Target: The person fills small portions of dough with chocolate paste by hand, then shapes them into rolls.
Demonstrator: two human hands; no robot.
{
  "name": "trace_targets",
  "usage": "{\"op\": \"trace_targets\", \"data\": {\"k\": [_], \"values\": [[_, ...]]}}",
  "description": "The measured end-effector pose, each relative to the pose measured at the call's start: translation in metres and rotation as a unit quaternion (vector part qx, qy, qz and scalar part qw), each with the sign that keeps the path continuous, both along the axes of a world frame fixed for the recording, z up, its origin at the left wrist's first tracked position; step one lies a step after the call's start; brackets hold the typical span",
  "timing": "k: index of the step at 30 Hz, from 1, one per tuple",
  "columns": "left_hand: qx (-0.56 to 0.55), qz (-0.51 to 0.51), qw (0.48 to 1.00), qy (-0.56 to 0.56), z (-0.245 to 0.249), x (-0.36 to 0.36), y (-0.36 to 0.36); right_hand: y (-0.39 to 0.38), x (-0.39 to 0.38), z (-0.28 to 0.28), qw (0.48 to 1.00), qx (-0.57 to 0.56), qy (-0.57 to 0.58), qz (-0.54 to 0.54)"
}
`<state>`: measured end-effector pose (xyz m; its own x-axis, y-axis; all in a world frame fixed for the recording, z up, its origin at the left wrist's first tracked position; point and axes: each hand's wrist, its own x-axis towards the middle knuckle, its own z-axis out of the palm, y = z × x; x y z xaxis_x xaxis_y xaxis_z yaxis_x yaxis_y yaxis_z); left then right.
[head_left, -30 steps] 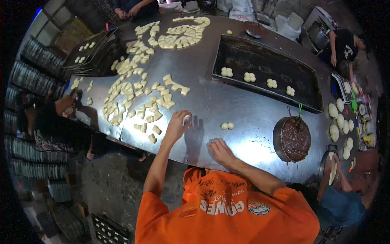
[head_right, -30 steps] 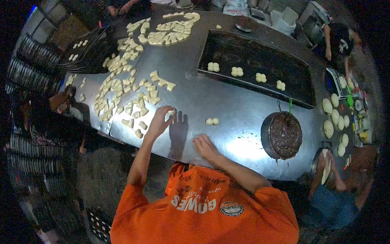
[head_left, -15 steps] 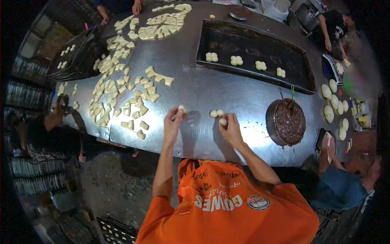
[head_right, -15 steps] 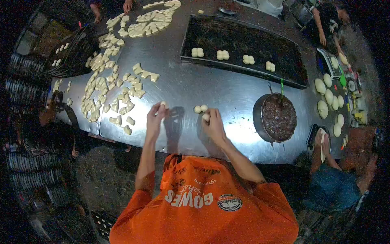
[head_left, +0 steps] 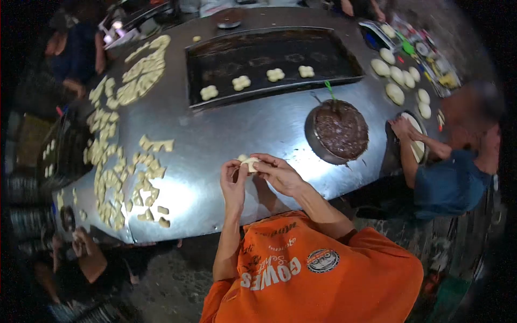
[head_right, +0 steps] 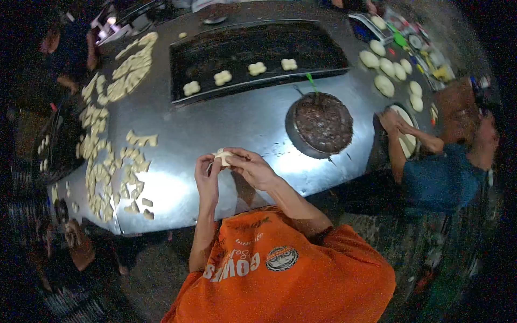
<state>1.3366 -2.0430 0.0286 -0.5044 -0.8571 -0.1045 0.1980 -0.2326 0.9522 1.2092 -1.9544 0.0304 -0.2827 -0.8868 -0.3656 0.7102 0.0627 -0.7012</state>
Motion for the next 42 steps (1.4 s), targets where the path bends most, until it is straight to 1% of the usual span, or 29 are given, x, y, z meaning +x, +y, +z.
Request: {"op": "trace_targets", "data": {"k": [2,3,4,6,7,8,10,11,12,13,14,16,18,20,24,26,27,28,29,30,31,32,33,34,36,37,38,41,42], "values": [[-0.031,-0.048,0.997,-0.043,-0.004,-0.009,0.005,0.016,-0.004,-0.001,0.985,-0.018,-0.164,-0.050],[-0.085,-0.073,0.989,-0.099,-0.007,-0.012,0.009,0.025,-0.008,0.000,0.979,-0.004,-0.191,-0.073],[-0.086,-0.079,0.988,-0.097,-0.002,-0.018,0.014,0.033,-0.012,0.001,0.978,-0.005,-0.191,-0.079],[-0.280,-0.120,0.939,-0.159,0.007,-0.026,0.024,0.049,-0.021,0.001,0.973,-0.005,-0.218,-0.073],[-0.276,-0.174,0.928,-0.177,0.011,-0.026,0.025,0.058,-0.027,0.001,0.978,-0.001,-0.197,-0.069],[-0.277,-0.179,0.928,-0.176,0.013,-0.027,0.028,0.069,-0.036,0.001,0.978,-0.002,-0.197,-0.073],[-0.318,-0.225,0.901,-0.191,0.016,-0.031,0.035,0.090,-0.062,0.006,0.996,0.003,-0.063,-0.068],[-0.298,-0.244,0.898,-0.210,0.021,-0.033,0.036,0.097,-0.082,0.010,0.990,0.055,0.105,-0.078],[-0.298,-0.247,0.898,-0.210,0.023,-0.033,0.036,0.103,-0.104,0.016,0.953,0.105,0.269,-0.086],[-0.302,-0.230,0.902,-0.207,0.024,-0.033,0.036,0.111,-0.119,0.027,0.890,0.159,0.422,-0.070],[-0.304,-0.212,0.906,-0.205,0.024,-0.031,0.034,0.118,-0.132,0.036,0.800,0.209,0.561,-0.051],[-0.316,-0.209,0.901,-0.210,0.020,-0.028,0.029,0.124,-0.155,0.021,0.728,0.210,0.652,-0.018],[-0.303,-0.198,0.907,-0.214,0.020,-0.029,0.026,0.126,-0.167,0.013,0.720,0.211,0.661,0.002],[-0.289,-0.194,0.915,-0.204,0.020,-0.029,0.027,0.125,-0.172,0.006,0.663,0.210,0.718,0.036],[-0.285,-0.179,0.919,-0.205,0.022,-0.025,0.027,0.123,-0.181,-0.013,0.653,0.198,0.728,0.068],[-0.279,-0.169,0.923,-0.202,0.021,-0.023,0.026,0.121,-0.185,-0.010,0.738,0.272,0.608,0.107],[-0.274,-0.163,0.927,-0.197,0.020,-0.023,0.025,0.123,-0.188,-0.009,0.738,0.271,0.608,0.107],[-0.276,-0.161,0.927,-0.197,0.021,-0.024,0.024,0.127,-0.189,-0.005,0.839,0.255,0.477,0.060],[-0.278,-0.180,0.925,-0.185,0.022,-0.026,0.024,0.127,-0.189,-0.003,0.915,0.232,0.331,0.012],[-0.279,-0.197,0.924,-0.174,0.023,-0.029,0.025,0.128,-0.186,-0.002,0.915,0.229,0.331,0.015],[-0.279,-0.191,0.925,-0.176,0.024,-0.033,0.027,0.126,-0.175,0.010,0.961,0.182,0.206,-0.017],[-0.237,-0.244,0.931,-0.132,0.025,-0.040,0.031,0.123,-0.164,0.017,0.987,0.132,0.075,-0.046],[-0.193,-0.295,0.932,-0.088,0.026,-0.047,0.035,0.119,-0.153,0.016,0.996,0.066,0.024,-0.054],[-0.194,-0.285,0.934,-0.092,0.027,-0.052,0.039,0.116,-0.144,0.012,0.997,0.051,-0.021,-0.062],[-0.094,-0.331,0.939,0.005,0.027,-0.062,0.046,0.101,-0.113,0.027,0.989,-0.010,-0.131,-0.067],[-0.070,-0.281,0.957,0.011,0.031,-0.065,0.048,0.095,-0.103,0.025,0.986,-0.025,-0.155,-0.053],[-0.072,-0.272,0.960,0.008,0.026,-0.063,0.042,0.091,-0.092,0.020,0.985,-0.032,-0.158,-0.063],[-0.091,-0.237,0.967,0.011,0.017,-0.048,0.025,0.082,-0.067,0.014,0.995,-0.036,-0.087,-0.018],[-0.092,-0.229,0.969,0.007,0.017,-0.043,0.025,0.078,-0.059,0.016,0.995,-0.037,-0.090,-0.009]]}}
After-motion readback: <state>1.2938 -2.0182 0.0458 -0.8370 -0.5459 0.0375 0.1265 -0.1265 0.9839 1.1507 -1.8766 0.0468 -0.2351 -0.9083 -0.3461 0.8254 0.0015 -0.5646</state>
